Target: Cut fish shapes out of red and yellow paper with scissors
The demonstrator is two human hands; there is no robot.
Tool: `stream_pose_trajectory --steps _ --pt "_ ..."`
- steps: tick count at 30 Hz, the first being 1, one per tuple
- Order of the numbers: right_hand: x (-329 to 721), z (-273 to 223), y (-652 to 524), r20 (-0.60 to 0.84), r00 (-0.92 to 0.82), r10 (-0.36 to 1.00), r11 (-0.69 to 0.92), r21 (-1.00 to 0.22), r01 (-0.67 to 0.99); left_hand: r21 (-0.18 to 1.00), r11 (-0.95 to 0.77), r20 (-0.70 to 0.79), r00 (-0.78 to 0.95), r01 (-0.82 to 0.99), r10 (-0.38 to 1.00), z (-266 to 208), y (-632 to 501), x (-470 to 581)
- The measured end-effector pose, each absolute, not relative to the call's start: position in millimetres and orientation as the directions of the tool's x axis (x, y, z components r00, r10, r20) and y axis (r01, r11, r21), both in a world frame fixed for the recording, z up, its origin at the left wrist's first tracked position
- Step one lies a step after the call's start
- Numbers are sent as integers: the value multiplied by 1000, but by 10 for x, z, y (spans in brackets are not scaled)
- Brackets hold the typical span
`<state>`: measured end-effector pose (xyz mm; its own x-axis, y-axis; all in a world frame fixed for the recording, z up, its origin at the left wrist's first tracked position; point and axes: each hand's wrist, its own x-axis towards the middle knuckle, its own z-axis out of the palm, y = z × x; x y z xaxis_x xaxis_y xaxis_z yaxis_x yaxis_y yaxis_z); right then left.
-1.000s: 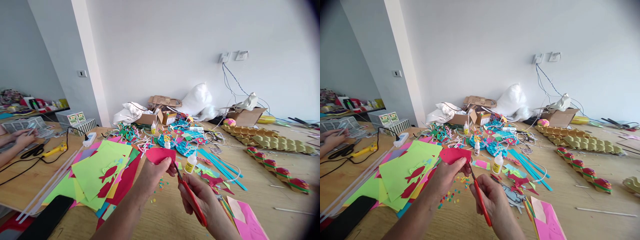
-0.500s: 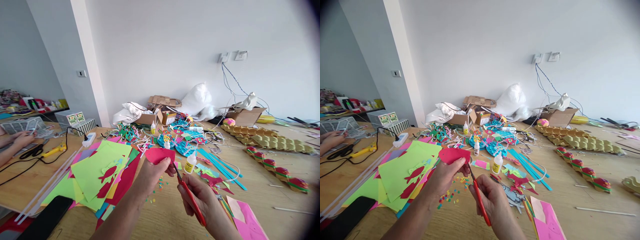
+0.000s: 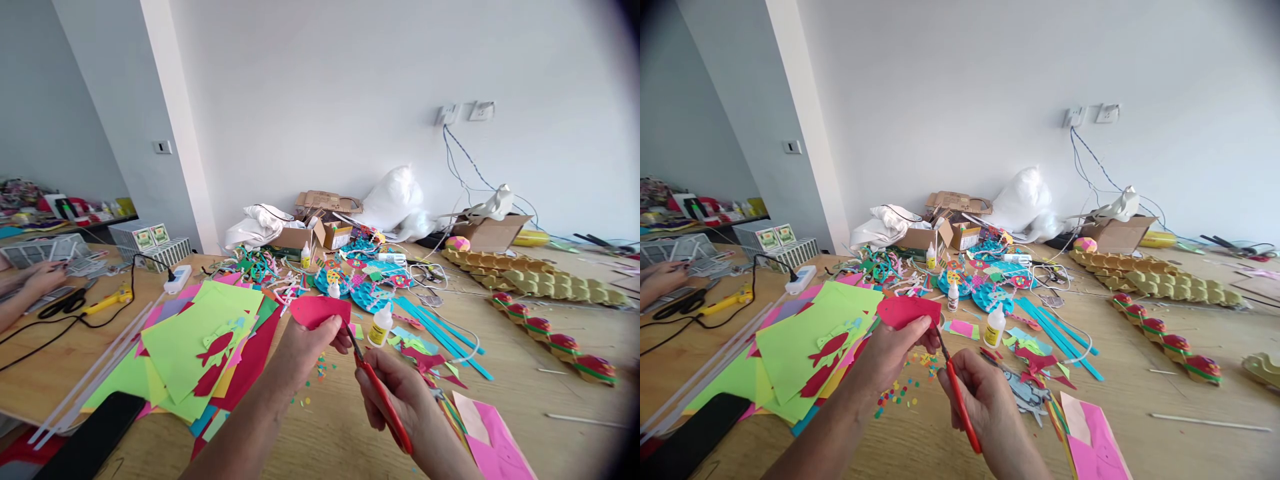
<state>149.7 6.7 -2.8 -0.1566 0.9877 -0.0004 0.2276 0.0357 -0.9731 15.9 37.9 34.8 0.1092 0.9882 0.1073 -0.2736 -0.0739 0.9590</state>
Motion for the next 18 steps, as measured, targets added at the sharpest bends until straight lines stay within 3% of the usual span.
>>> stream_pose_trajectory --steps 12,18 --pt "1508 18 51 27 -150 988 79 -932 354 964 -80 114 121 -253 986 319 404 156" --pt "1543 53 36 4 -198 980 63 -954 293 965 -119 145 97 -232 985 322 420 136"
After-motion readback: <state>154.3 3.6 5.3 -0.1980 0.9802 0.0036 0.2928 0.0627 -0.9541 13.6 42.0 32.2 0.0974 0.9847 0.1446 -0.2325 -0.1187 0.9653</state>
